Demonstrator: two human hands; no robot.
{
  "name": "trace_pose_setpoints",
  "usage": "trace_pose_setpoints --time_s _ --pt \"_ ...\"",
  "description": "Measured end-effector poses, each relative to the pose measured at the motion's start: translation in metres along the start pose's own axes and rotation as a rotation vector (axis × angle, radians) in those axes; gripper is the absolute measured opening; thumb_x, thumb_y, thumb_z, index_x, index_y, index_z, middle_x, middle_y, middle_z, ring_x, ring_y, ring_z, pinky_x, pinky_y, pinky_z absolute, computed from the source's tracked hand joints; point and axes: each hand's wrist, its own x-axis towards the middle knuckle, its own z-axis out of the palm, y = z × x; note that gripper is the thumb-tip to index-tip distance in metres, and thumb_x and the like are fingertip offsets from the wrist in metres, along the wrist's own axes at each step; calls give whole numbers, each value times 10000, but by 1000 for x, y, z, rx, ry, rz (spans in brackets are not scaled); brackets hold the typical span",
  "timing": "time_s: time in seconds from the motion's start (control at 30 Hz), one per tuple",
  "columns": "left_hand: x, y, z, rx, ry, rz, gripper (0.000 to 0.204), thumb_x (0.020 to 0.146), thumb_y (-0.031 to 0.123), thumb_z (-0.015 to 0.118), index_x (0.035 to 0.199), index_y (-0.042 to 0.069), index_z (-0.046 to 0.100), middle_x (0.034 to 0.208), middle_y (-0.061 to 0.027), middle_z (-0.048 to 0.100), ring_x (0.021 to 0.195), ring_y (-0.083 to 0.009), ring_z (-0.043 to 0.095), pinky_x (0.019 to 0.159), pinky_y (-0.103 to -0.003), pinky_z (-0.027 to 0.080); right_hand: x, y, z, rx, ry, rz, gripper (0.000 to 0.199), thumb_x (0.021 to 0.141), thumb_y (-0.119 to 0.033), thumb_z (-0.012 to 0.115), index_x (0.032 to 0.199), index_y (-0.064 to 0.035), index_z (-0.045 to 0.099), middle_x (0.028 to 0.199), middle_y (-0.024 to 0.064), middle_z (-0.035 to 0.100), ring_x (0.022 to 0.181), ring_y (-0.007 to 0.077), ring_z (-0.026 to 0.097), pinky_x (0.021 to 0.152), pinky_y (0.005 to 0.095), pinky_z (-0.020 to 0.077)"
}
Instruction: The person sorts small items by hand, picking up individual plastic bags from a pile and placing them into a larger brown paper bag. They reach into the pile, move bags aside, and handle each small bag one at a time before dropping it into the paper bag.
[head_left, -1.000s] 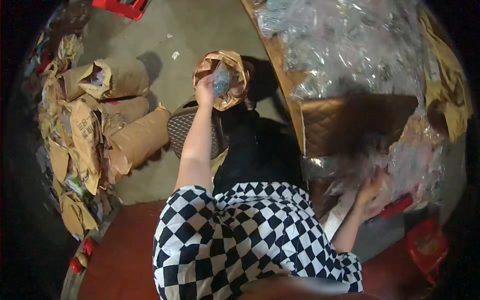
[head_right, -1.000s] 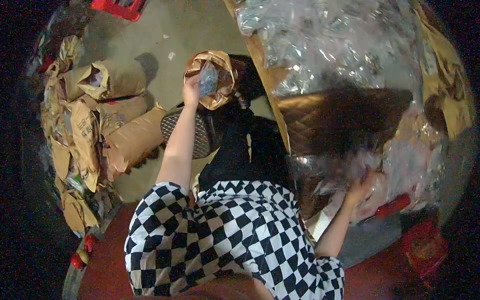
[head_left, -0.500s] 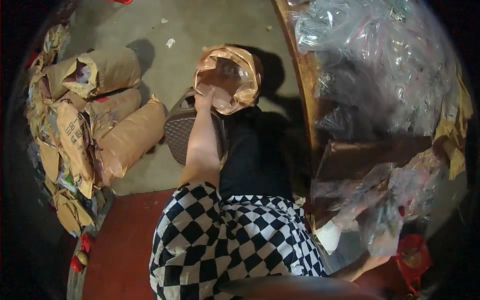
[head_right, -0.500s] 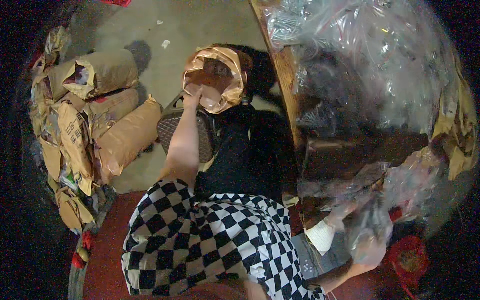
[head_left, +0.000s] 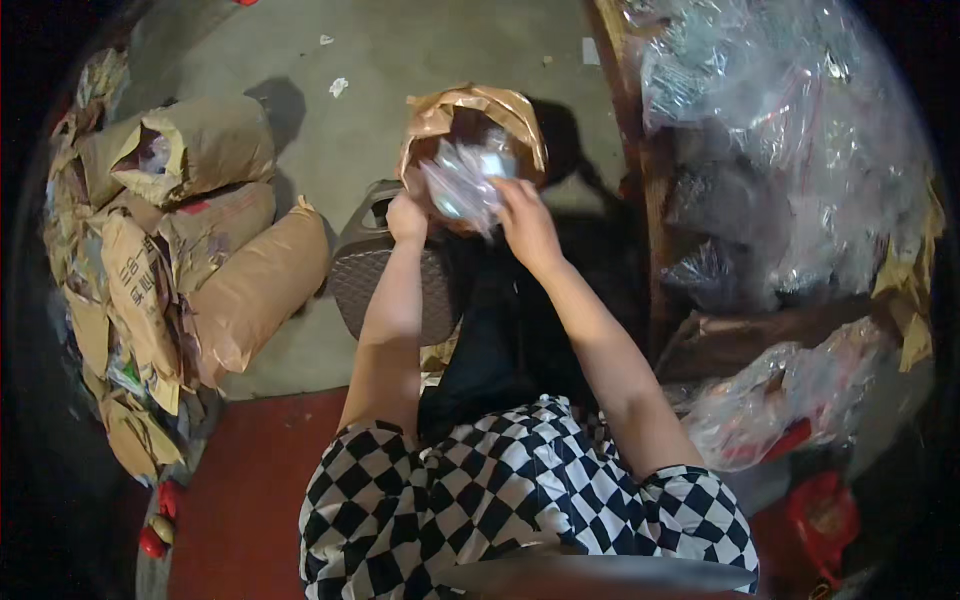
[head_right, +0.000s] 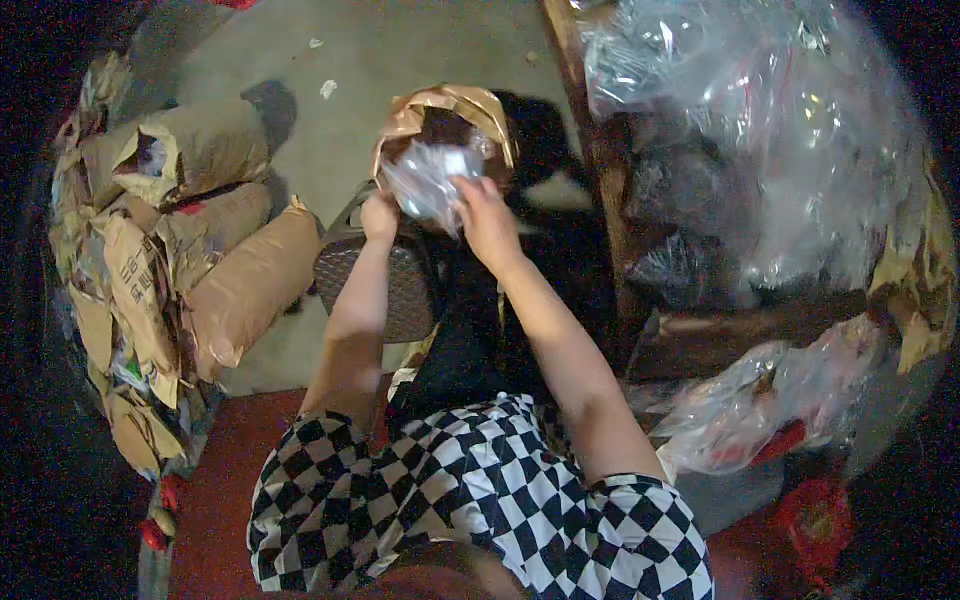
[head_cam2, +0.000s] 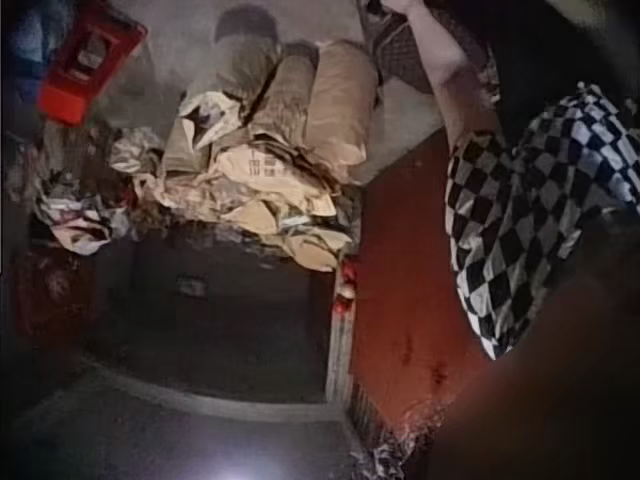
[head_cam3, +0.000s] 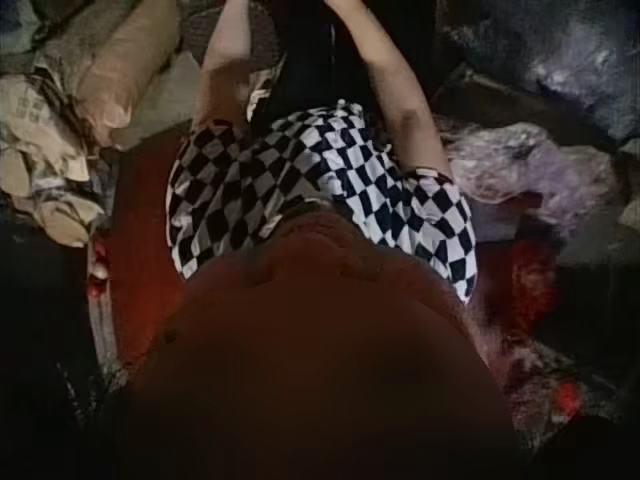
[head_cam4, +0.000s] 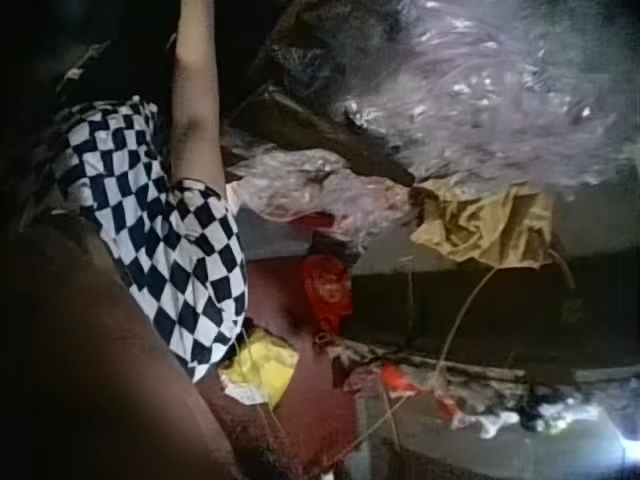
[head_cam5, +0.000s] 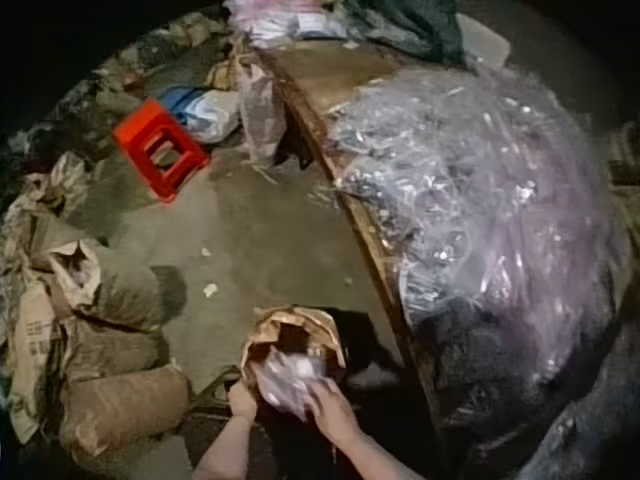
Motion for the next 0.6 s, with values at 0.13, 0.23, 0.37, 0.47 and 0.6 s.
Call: trace_pose_setpoints --time_s 0.13,0.23,0.37,0.47,0.6 --pt "0 -34 24 -186 -85 -181 237 793 226 546 784 18 660 828 -221 654 811 -405 632 725 -496 492 -44 -35 -23 9 6 -17 406 827 -25 600 1226 -45 522 1234 173 534 1140 364 509 953 421 422" --pt "20 -123 0 199 -86 -163 257 807 241 575 881 17 677 916 -206 672 862 -374 644 744 -442 510 -127 -72 -85 -1 -36 -69 459 827 -9 594 1270 -101 513 1282 164 504 1187 355 476 975 416 412" --pt "-16 2 -33 279 179 103 590 816 241 643 1272 -50 407 1205 -274 525 1086 -430 525 946 -455 421 -292 -32 -162 -508 400 334 615 734 -184 741 1285 -114 478 1389 204 383 1298 391 342 1076 485 287" --pt "-105 112 -124 -39 141 969 764 729 289 733 1358 36 378 1380 -241 355 1257 -484 314 1052 -571 243 -359 -25 -181 -695 691 555 825 692 -247 786 1377 -113 345 1452 236 250 1342 431 240 1093 519 239" --pt "-226 219 -121 -94 -366 1734 638 642 169 750 1237 277 549 1314 -158 431 1201 -426 391 981 -565 306 -375 16 -184 -534 748 808 1000 653 -317 814 1436 -136 219 1488 239 150 1360 453 174 1088 548 231"
